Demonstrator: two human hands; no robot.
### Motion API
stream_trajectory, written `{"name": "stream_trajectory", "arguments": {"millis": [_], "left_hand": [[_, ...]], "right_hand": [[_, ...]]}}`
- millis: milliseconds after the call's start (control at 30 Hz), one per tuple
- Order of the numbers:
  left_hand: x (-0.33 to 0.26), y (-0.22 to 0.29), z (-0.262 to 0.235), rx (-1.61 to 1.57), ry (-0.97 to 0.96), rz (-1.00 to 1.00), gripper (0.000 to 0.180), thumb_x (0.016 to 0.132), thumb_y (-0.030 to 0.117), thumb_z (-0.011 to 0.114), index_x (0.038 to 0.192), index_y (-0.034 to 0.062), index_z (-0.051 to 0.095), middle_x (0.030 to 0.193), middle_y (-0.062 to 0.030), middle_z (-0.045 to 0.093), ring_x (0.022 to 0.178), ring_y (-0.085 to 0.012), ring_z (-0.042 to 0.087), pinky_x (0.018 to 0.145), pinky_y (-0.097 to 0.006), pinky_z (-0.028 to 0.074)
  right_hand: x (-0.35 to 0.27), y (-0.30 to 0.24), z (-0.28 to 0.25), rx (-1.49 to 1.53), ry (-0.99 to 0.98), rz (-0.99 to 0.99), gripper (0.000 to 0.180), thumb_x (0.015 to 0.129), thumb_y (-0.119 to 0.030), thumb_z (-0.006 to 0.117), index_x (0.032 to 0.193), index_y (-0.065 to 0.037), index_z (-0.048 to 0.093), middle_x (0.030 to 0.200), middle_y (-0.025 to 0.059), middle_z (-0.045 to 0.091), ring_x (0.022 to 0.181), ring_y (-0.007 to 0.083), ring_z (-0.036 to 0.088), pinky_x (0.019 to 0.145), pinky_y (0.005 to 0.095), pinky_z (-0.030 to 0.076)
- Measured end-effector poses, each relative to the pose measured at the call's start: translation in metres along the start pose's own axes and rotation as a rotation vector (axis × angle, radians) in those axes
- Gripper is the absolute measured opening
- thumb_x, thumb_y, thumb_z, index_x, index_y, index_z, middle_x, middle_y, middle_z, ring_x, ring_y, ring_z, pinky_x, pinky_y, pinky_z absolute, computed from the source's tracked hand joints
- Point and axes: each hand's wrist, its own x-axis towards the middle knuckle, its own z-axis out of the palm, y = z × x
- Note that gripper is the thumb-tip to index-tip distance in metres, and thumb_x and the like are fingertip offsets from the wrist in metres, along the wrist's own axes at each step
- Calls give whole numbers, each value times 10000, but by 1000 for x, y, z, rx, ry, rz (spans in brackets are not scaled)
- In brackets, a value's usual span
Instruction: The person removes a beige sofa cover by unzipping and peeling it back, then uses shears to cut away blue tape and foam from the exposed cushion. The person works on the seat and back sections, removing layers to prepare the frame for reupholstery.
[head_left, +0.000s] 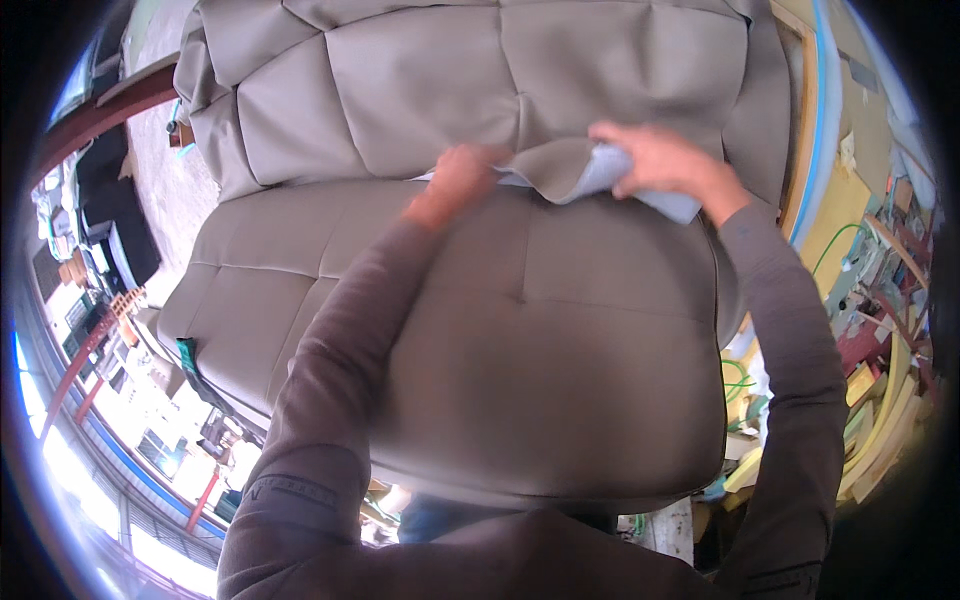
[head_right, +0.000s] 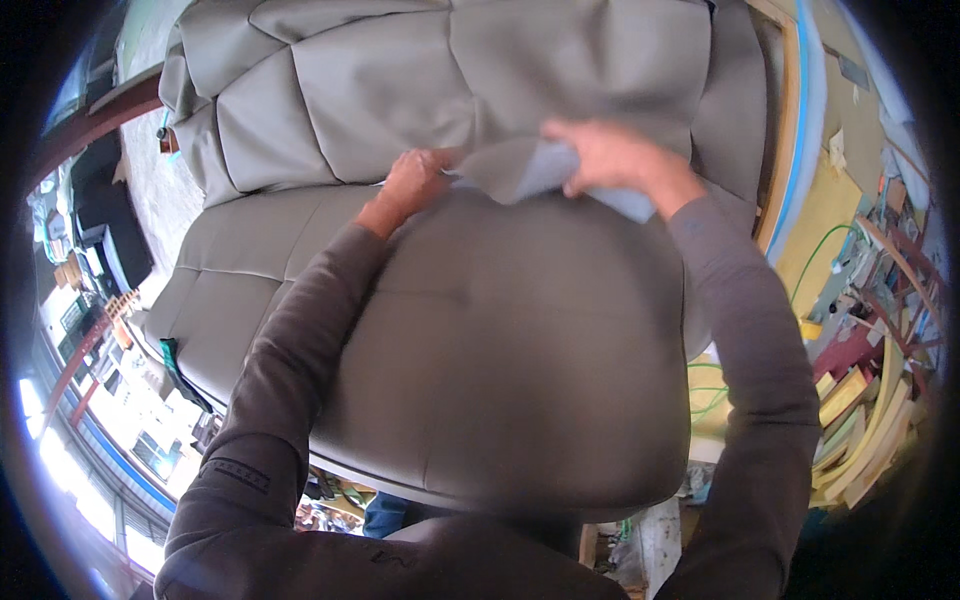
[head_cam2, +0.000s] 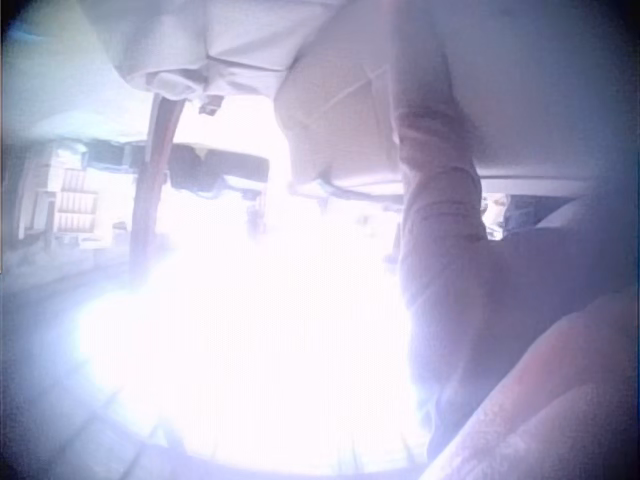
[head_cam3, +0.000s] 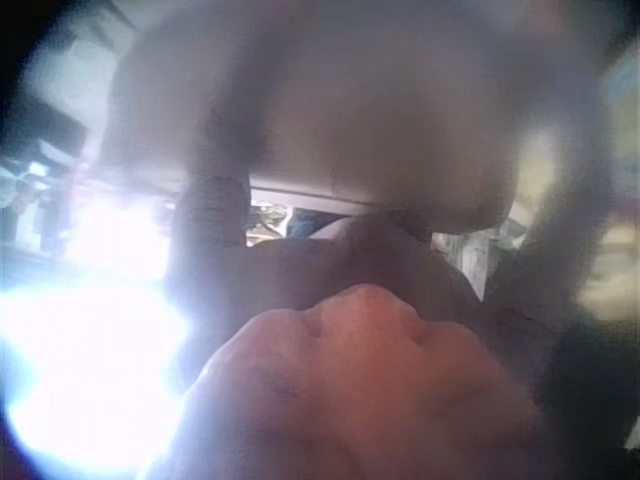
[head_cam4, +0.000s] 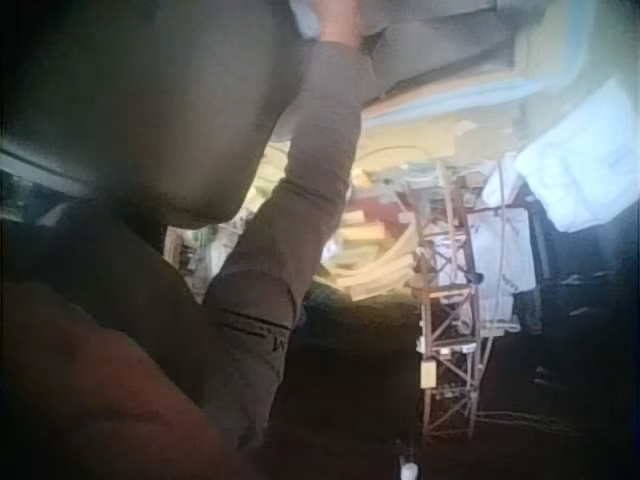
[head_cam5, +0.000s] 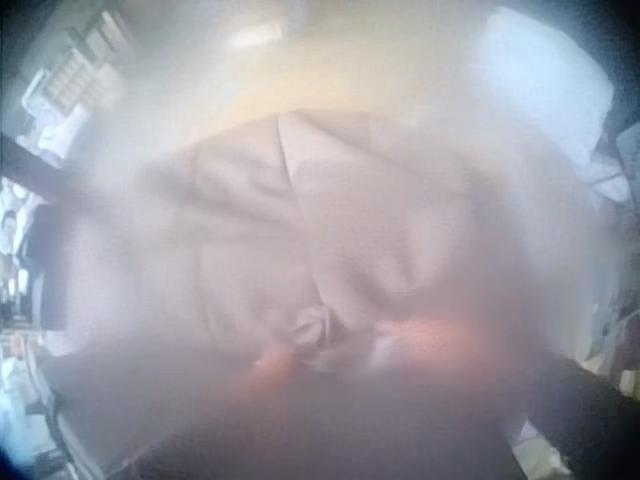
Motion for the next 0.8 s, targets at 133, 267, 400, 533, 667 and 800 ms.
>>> {"name": "stream_trajectory", "arguments": {"millis": [133, 267, 400, 533, 667, 800], "left_hand": [[-7, -3, 1, -53, -16, 121, 326, 872, 133, 626, 1172, 127, 753, 1111, -160, 760, 1066, -396, 698, 959, -493, 551], [-17, -34, -6, -81, -26, 121, 335, 899, 145, 617, 1197, 164, 770, 1080, -144, 767, 1027, -392, 712, 908, -502, 566], [-6, -48, 10, 26, -115, 152, 318, 847, 101, 622, 1100, 162, 805, 1055, -137, 774, 1020, -380, 718, 907, -492, 568], [13, -50, 40, -109, -18, 185, 325, 802, 62, 626, 1041, 160, 823, 1017, -133, 780, 984, -374, 724, 890, -489, 568], [22, -50, 54, -85, 25, 159, 330, 787, 30, 616, 1019, 145, 821, 990, -136, 779, 951, -380, 723, 881, -495, 566], [11, -49, 50, -174, 67, 149, 303, 823, 88, 668, 1086, 150, 806, 1046, -135, 775, 988, -369, 720, 894, -492, 561]], "right_hand": [[0, 12, 57, -148, -29, 97, 337, 868, -100, 712, 1199, -118, 652, 1107, 149, 743, 1074, 398, 679, 919, 510, 518], [6, 52, 91, -276, 115, 109, 111, 914, -71, 604, 972, -93, 695, 1016, 142, 752, 1000, 391, 689, 900, 485, 514], [16, 49, 82, -346, -19, 202, 188, 903, -122, 652, 1079, -100, 713, 1078, 146, 750, 1080, 373, 681, 943, 468, 515], [-13, 1, 31, -16, -105, 243, 515, 870, -237, 748, 1353, -113, 622, 1370, 178, 658, 1286, 372, 618, 1071, 467, 486], [6, -50, 36, 117, -13, 112, 732, 873, -358, 790, 1501, -114, 502, 1533, 193, 534, 1398, 367, 536, 1120, 456, 465], [79, -53, 108, -197, 132, 172, 464, 925, -290, 735, 1344, -108, 650, 1282, 217, 694, 1195, 412, 659, 1001, 510, 531]]}}
